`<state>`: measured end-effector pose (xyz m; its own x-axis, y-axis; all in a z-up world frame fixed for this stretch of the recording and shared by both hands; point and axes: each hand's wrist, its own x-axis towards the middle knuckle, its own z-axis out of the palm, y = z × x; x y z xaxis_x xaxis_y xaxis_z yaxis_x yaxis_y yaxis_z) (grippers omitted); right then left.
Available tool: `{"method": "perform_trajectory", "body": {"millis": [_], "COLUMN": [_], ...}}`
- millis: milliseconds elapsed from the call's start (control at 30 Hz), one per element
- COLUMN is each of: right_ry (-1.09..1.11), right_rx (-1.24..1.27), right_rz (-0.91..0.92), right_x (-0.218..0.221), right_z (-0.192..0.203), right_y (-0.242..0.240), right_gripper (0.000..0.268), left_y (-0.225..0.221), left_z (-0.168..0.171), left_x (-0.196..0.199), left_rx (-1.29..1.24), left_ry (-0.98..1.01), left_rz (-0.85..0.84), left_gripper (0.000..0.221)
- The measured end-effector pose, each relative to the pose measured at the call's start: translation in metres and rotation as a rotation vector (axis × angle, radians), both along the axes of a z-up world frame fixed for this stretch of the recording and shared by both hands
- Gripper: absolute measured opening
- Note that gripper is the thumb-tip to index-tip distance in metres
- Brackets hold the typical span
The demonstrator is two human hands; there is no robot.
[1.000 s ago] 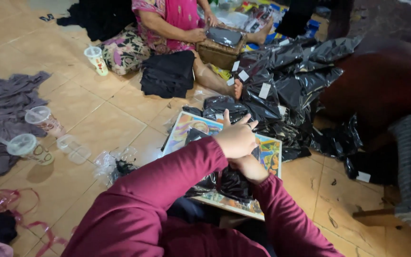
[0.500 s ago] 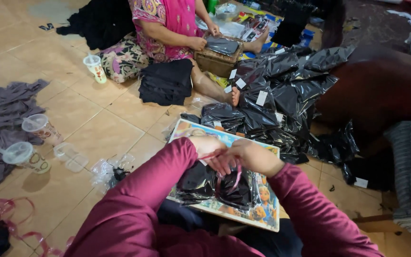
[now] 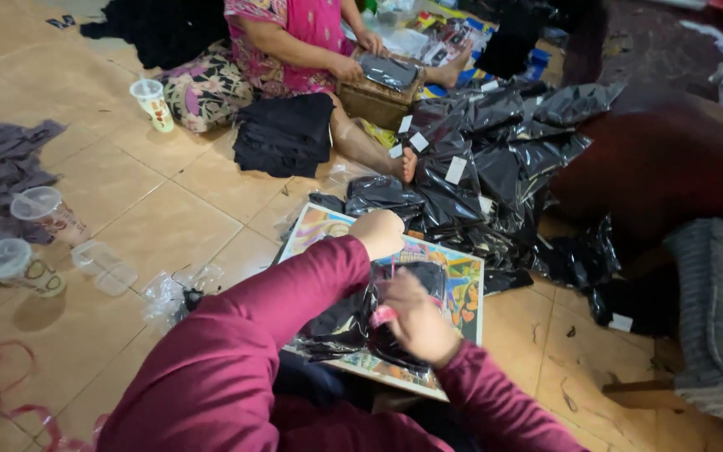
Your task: The person ties pink ribbons around stacks of black clothing items wrapped in clear plastic. They wrap the ribbon around each bundle, pull it tight, and tie a knot to secure the package.
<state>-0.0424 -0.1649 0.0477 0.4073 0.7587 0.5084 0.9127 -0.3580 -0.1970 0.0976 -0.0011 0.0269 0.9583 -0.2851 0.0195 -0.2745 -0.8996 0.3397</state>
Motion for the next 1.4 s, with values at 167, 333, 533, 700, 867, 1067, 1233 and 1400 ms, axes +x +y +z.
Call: {"method": "perform_trajectory", "body": {"millis": [167,333,533,700,867,1067,1233,1400], "right_ry": [0.666,0.568,0.587,0.579,0.717,1.346,1.394,0.943], "right_rx": [0.415,0.495,0.447,0.451,0.847,1.323,1.467,0.545], "right_rz": [-0.222,-0.079,0.035,0.126,-0.088,0.314,0.344,-0.517], "right_x": [-0.059,-0.072,-0.065,-0.047,0.009,0.048,0.016,-0.002], "right_z": [-0.018,-0.05,-0.049,-0.073,-0.067,-0.08,-0.056,-0.038], "right_y": [0.027,0.033,0.021,-0.017,-0.05,-0.069,-0.064,-0.067], "right_gripper": [0.053,0.049,0.053,0.062,0.047,0.066,0.068,0.056], "left_y": [-0.022,-0.028,-0.014,0.037,0.078,0.089,0.051,0.02], "left_z": [0.029,-0.002,-0.014,-0.002,-0.002,-0.06,-0.011,-0.029], "left_x": [-0.019,0.003,0.021,0.005,-0.084,-0.116,-0.111,-0.065], "left_rx": [0.239,0.309,0.39,0.354,-0.023,-0.905,-1.89,-1.865], "left_ry": [0.215,0.193,0.134,0.321,0.373,0.311,0.595,0.792], "left_rz": [-0.077,-0.121,-0.042,-0.018,0.114,0.27,0.061,0.147], "left_gripper": [0.026,0.03,0.032,0.038,0.063,0.042,0.018,0.039]}}
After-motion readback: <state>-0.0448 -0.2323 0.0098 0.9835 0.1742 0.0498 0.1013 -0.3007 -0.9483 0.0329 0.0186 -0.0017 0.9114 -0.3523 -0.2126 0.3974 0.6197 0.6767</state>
